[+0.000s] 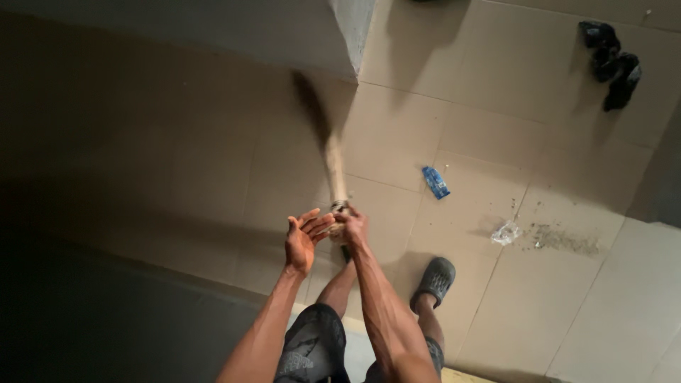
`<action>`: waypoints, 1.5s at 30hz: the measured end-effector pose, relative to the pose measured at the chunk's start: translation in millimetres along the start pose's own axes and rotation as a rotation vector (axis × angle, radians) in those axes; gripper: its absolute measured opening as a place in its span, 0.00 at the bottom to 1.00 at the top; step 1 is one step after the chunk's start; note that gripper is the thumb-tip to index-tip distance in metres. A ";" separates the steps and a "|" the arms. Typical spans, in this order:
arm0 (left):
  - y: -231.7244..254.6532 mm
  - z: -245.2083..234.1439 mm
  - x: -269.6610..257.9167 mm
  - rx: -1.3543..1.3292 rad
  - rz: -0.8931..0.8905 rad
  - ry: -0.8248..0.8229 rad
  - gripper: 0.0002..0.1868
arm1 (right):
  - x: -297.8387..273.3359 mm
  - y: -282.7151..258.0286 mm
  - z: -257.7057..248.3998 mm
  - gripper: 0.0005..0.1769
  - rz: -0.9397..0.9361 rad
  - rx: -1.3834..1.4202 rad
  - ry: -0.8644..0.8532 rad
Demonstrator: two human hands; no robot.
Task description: The person sweeps debris from the tiled floor using a broom, gathering it and then using a dustpan to collect the pile.
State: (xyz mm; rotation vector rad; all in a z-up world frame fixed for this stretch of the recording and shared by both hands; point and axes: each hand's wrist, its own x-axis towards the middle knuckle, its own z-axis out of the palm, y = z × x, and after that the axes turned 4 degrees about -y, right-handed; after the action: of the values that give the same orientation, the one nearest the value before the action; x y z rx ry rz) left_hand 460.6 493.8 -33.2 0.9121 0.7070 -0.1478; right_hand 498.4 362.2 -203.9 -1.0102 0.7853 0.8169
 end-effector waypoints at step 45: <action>-7.0 93.8 -9.2 0.135 -0.207 -0.270 0.48 | -156.4 -110.6 -200.4 0.17 -0.149 -0.589 0.568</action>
State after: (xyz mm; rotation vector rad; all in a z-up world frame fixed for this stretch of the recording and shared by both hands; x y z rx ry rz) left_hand 497.4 416.1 5.9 0.9245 0.5429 -0.4977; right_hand 484.5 109.3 -91.3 -1.8557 0.9519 0.6439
